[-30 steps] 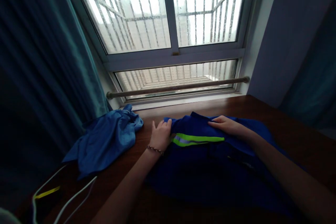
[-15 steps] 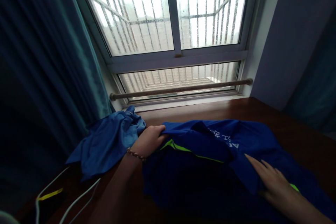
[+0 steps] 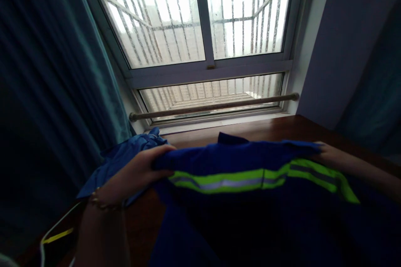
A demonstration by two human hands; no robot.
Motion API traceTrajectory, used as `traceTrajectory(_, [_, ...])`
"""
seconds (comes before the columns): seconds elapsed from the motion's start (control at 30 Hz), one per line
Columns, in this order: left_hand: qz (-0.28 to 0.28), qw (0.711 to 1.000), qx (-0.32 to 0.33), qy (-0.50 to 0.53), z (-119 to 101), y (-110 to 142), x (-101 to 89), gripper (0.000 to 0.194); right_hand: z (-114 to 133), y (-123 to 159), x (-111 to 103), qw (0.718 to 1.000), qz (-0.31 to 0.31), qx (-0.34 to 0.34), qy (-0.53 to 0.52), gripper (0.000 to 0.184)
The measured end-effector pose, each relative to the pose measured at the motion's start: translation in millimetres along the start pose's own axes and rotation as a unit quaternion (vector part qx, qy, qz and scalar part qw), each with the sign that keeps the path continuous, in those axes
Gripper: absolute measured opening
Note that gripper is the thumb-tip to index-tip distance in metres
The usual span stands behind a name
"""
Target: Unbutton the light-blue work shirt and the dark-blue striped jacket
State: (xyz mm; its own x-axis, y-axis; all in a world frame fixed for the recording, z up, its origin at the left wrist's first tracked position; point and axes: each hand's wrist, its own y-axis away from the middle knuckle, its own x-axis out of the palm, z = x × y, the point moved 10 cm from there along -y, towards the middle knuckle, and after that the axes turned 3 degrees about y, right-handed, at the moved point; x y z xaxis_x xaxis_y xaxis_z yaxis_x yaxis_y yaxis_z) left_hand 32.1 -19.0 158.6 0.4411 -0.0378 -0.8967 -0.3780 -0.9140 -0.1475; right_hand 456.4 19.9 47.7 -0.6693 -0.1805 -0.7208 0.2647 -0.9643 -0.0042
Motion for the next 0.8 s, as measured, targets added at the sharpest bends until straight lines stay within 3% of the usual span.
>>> traceTrajectory(0.1, [-0.215, 0.969, -0.075, -0.093, 18, -26, -13.3, 0.038, 34, -53, -33, 0.979, -0.115, 0.004, 0.170, 0.039])
traceTrajectory(0.17, [-0.247, 0.948, -0.106, -0.173, 16, -37, -0.6, 0.042, 54, -71, -42, 0.917, -0.207, 0.049, 0.337, 0.037])
traceTrajectory(0.2, [-0.221, 0.952, -0.095, -0.190, 12, -43, 13.0, 0.043, 64, -77, -35, 0.892, -0.218, 0.052, 0.393, 0.040])
traceTrajectory(0.23, [-0.176, 0.965, -0.065, -0.185, 5, -48, 29.8, 0.043, 74, -83, -20, 0.884, -0.201, 0.036, 0.420, 0.043])
traceTrajectory(0.27, [-0.121, 0.979, -0.019, -0.160, -6, -50, 48.3, 0.042, 81, -86, 0, 0.894, -0.156, 0.004, 0.421, 0.044])
traceTrajectory(0.37, [0.054, 0.991, 0.116, -0.027, -50, -38, 101.0, 0.048, 97, -70, 79, 0.938, 0.084, -0.110, 0.317, 0.042])
traceTrajectory(0.47, [0.189, 0.962, 0.188, 0.058, -93, -16, 148.4, 0.075, 101, -17, 141, 0.913, 0.324, -0.144, 0.203, 0.042])
traceTrajectory(0.53, [0.244, 0.938, 0.237, 0.063, -117, -5, 179.5, 0.088, 101, 17, 162, 0.888, 0.412, -0.139, 0.147, 0.044])
traceTrajectory(0.6, [0.267, 0.929, 0.256, 0.028, -126, -1, 207.6, 0.090, 100, 40, 171, 0.882, 0.433, -0.141, 0.119, 0.048])
traceTrajectory(0.67, [0.281, 0.929, 0.239, -0.035, -118, -6, 228.3, 0.073, 96, 53, 170, 0.891, 0.412, -0.148, 0.122, 0.058])
traceTrajectory(0.73, [0.287, 0.929, 0.220, -0.084, -103, -13, 232.6, 0.042, 88, 58, 163, 0.902, 0.387, -0.135, 0.137, 0.066])
traceTrajectory(0.8, [0.279, 0.929, 0.228, -0.082, -96, -20, 218.2, 0.026, 81, 61, 151, 0.908, 0.387, -0.107, 0.117, 0.058])
